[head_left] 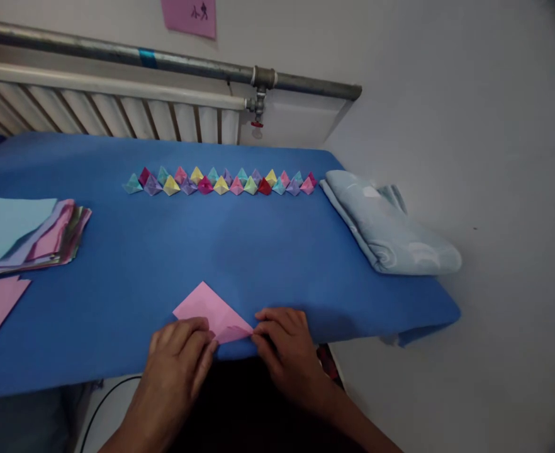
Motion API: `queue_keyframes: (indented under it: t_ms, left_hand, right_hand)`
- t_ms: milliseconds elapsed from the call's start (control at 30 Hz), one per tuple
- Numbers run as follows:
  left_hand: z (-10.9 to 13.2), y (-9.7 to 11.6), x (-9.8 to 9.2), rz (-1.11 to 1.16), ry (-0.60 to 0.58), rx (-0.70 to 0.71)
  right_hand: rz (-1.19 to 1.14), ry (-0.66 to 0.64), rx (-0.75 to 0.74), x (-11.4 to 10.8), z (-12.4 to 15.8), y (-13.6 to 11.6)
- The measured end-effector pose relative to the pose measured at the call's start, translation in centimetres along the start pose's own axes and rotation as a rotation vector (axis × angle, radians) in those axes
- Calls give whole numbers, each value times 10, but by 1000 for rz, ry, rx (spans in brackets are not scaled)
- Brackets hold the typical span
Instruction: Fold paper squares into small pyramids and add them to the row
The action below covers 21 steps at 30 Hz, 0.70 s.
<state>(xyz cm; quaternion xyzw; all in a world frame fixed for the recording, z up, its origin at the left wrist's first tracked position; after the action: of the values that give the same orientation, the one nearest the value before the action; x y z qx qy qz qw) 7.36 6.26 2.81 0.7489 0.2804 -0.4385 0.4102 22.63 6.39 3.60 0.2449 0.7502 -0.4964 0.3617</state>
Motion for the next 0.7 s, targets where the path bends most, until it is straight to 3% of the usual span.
queue_keyframes:
  t_ms: [700]
  left_hand:
    - [-10,-15,7,-26,-25,-94]
  right_hand:
    - [-41,-3,55,-2,-6,6]
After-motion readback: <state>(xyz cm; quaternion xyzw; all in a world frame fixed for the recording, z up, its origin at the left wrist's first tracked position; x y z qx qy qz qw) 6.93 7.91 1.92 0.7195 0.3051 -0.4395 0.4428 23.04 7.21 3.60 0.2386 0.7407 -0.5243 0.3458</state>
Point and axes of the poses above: each hand's wrist, its own z-axis away from the middle knuckle, its own x-axis out of the palm, y = z × x, the point moved 10 cm from there along -z, towards the middle knuckle, and after that the axes turned 6 degrees about -y, right-handed, at the moved point
